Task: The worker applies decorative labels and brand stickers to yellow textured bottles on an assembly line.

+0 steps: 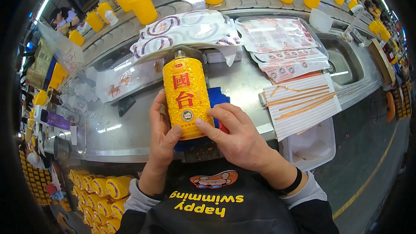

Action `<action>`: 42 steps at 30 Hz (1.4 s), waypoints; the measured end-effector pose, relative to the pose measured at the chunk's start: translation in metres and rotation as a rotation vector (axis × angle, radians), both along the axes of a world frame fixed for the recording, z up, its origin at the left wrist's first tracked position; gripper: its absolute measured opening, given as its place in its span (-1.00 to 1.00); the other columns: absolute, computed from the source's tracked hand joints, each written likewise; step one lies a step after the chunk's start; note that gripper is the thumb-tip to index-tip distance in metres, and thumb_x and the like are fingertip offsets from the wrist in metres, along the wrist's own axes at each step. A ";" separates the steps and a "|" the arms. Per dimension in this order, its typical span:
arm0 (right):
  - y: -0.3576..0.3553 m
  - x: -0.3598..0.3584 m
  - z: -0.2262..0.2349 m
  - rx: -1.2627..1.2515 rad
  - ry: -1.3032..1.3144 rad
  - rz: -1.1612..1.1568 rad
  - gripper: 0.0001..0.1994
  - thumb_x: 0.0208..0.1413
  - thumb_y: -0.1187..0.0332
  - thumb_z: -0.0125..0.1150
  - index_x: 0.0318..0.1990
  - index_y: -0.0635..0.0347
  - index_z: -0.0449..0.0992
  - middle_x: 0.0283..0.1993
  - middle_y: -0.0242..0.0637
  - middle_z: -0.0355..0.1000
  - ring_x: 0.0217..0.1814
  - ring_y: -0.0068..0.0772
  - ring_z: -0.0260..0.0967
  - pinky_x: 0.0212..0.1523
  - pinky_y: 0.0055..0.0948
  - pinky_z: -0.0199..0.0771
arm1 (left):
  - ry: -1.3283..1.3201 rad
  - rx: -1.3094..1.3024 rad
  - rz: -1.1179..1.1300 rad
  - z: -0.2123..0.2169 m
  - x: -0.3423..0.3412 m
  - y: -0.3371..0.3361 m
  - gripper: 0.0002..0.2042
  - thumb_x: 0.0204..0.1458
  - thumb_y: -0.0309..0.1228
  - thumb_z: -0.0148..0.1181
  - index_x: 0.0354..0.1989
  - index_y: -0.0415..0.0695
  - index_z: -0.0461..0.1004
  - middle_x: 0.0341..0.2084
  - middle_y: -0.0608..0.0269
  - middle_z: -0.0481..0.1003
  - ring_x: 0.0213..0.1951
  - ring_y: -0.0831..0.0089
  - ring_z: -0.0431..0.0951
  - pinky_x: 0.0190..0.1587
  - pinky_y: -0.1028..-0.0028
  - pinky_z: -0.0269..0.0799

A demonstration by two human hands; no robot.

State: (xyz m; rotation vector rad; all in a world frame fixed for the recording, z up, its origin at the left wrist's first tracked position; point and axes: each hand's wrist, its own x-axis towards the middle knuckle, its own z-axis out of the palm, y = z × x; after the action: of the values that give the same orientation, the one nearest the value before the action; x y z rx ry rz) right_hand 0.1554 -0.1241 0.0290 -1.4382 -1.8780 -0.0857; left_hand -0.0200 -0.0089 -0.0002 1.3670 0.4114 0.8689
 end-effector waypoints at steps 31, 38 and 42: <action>-0.001 0.001 -0.011 0.016 0.032 0.020 -0.45 -0.23 0.64 0.23 0.05 0.11 0.52 0.02 -0.03 0.33 0.07 0.04 0.32 0.09 -0.13 0.41 | -0.137 -0.086 -0.065 -0.008 -0.004 0.004 -0.20 0.15 -0.30 0.16 0.41 -0.21 -0.25 0.34 0.02 -0.02 0.35 0.26 0.04 0.38 0.31 -0.10; 0.000 0.002 -0.011 0.017 0.029 0.030 -0.45 -0.24 0.65 0.23 0.05 0.14 0.52 0.02 -0.02 0.33 0.07 0.05 0.32 0.10 -0.13 0.40 | -0.029 0.005 -0.030 -0.008 -0.005 0.003 -0.20 0.16 -0.28 0.16 0.41 -0.21 -0.25 0.34 0.03 -0.03 0.35 0.26 0.05 0.37 0.32 -0.07; 0.000 0.002 -0.011 0.017 0.038 0.036 -0.45 -0.24 0.66 0.22 0.05 0.15 0.51 0.03 -0.02 0.32 0.08 0.05 0.32 0.11 -0.12 0.40 | -0.026 0.003 -0.038 -0.008 -0.004 0.003 -0.21 0.16 -0.28 0.15 0.41 -0.20 -0.25 0.34 0.03 -0.02 0.34 0.26 0.06 0.36 0.32 -0.03</action>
State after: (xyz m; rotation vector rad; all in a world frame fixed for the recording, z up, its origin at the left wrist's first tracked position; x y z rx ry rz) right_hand 0.1579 -0.1239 0.0175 -1.3847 -1.8671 -0.0564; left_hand -0.0240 -0.0058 -0.0078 1.3614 0.3635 0.8556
